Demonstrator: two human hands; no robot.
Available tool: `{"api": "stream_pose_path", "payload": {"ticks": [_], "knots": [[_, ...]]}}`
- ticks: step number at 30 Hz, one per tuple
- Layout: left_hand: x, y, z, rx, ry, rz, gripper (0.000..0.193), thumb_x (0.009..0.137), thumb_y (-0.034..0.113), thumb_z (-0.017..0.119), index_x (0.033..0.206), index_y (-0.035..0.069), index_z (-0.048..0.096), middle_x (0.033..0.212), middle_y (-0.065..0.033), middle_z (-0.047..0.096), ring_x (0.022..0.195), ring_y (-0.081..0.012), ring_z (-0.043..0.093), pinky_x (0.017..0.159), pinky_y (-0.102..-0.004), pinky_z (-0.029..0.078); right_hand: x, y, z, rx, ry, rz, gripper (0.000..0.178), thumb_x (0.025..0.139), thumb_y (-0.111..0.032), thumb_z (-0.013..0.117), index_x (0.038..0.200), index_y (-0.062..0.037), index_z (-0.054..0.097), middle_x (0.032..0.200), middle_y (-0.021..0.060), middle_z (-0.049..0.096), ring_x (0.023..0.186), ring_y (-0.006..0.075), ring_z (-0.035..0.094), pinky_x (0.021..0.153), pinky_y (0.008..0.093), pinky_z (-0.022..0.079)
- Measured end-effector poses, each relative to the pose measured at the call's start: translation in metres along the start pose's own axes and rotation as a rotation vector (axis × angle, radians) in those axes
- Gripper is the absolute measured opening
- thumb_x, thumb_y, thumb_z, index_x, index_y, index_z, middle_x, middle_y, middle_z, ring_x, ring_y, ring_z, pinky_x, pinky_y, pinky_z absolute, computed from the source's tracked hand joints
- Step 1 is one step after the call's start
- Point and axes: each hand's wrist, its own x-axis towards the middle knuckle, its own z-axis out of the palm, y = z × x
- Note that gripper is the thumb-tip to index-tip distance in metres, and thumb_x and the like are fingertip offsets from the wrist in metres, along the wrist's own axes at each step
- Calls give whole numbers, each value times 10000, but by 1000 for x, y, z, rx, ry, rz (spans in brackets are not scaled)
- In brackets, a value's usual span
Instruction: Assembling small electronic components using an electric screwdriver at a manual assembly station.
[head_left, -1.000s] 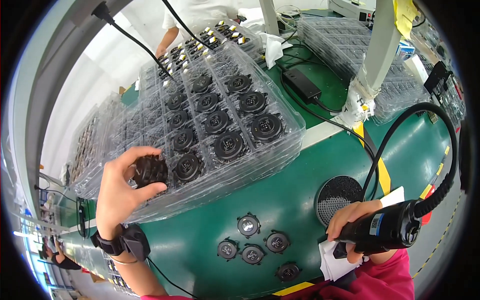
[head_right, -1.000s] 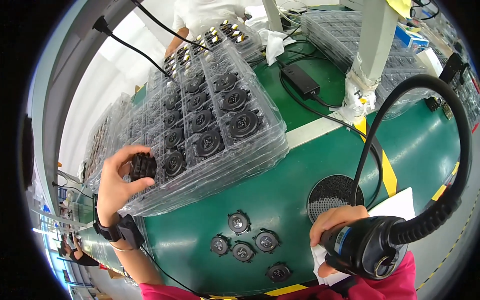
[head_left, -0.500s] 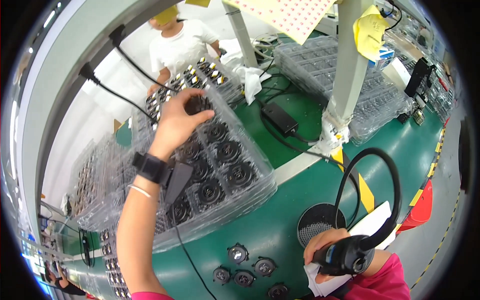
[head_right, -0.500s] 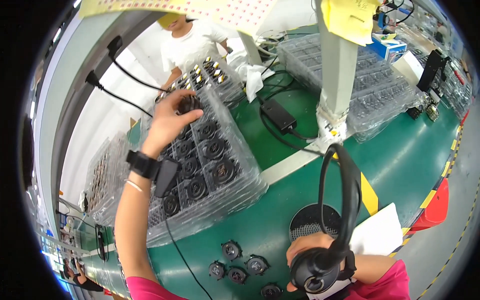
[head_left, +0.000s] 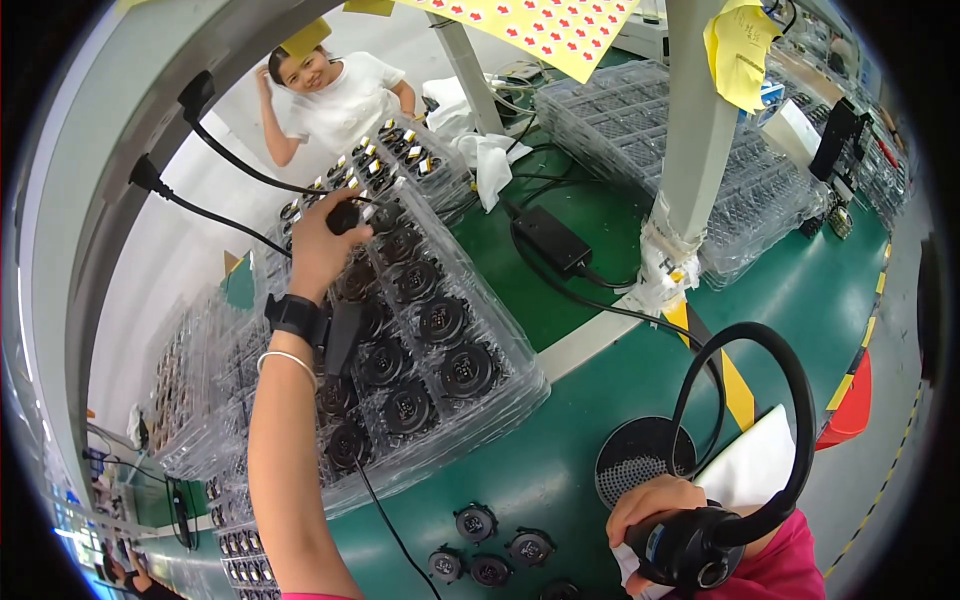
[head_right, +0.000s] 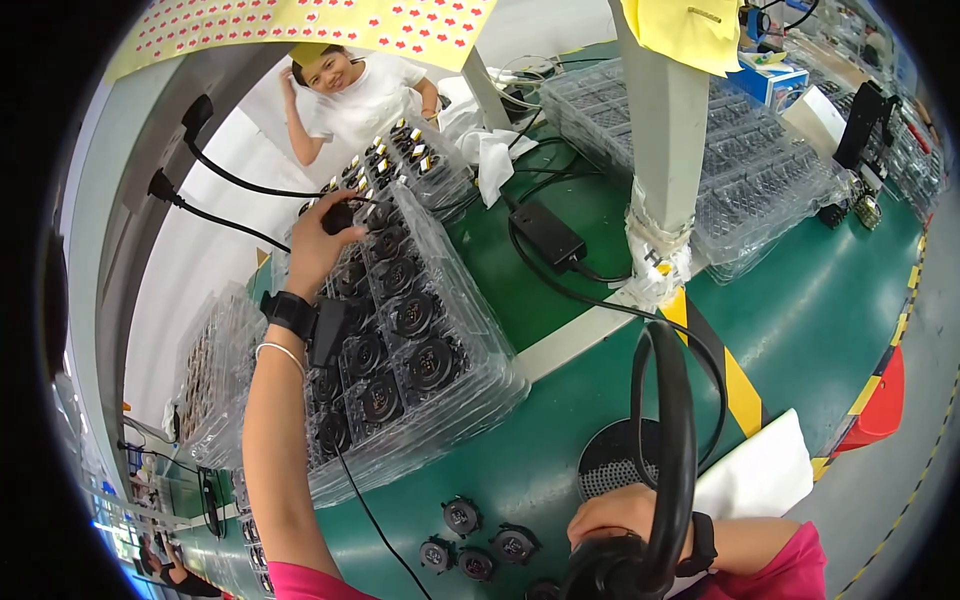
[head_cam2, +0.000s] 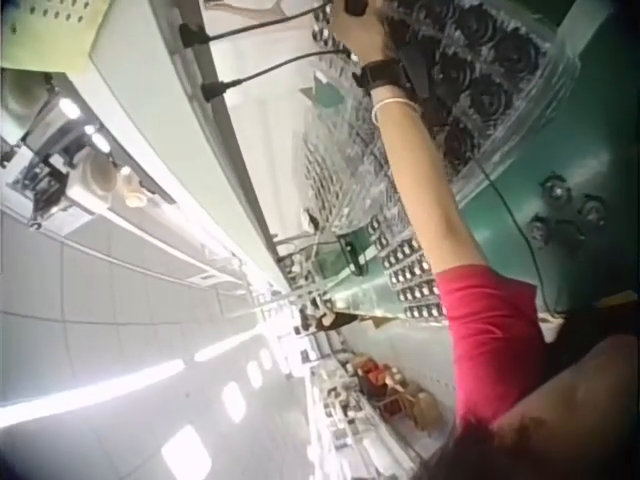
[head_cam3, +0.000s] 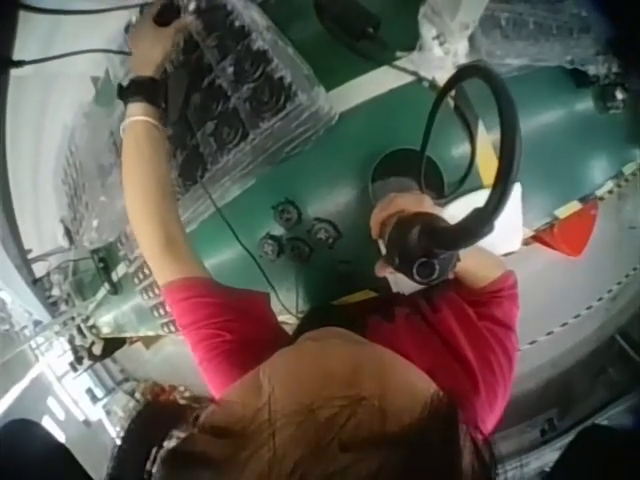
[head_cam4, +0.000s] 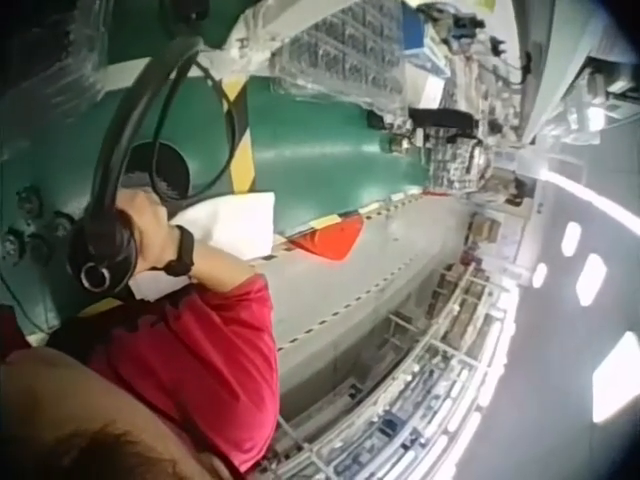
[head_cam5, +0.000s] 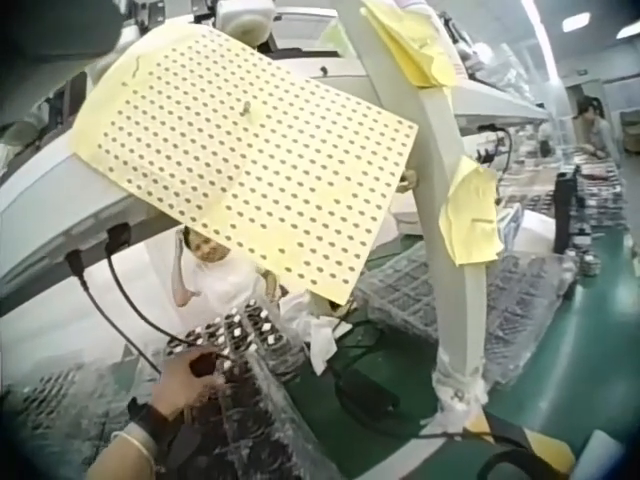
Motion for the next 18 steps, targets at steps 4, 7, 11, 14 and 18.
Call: {"api": "stream_pose_path", "payload": {"ticks": [4,7,11,14,18], "knots": [[-13,-21,-15,45,-176,-128,545,693,99,809,1215,112,655,1048,-94,691,957,-226,639,869,-349,482,-1,-4,4,-62,-49,109,73,836,-27,628,887,22,647,874,141,683,756,280,686,670,331,545],[-23,-39,-30,37,-209,-280,525,710,74,788,1216,121,660,1061,-104,697,982,-242,643,892,-355,474,5,-12,9,34,44,47,74,840,-28,626,887,25,646,870,144,681,757,284,687,674,337,548],[-42,-54,-41,93,-226,-204,532,729,57,766,1242,131,646,1126,-114,684,1065,-256,625,932,-364,460,4,-8,4,-10,-81,-74,696,560,-91,949,1107,17,531,900,184,668,789,288,683,682,358,577],[-61,-54,-45,244,-216,-72,551,740,54,756,1269,140,626,1191,-118,659,1135,-257,595,953,-369,454,-2,-2,4,-18,-108,-62,716,560,-89,949,1136,-7,532,909,174,668,798,288,680,704,362,572],[-73,-46,-55,445,-169,59,567,737,71,763,1280,133,610,1238,-133,636,1163,-277,577,953,-384,460,-12,3,8,4,-57,-55,722,558,-81,952,1143,-15,534,911,168,669,820,281,676,712,358,565]]}}
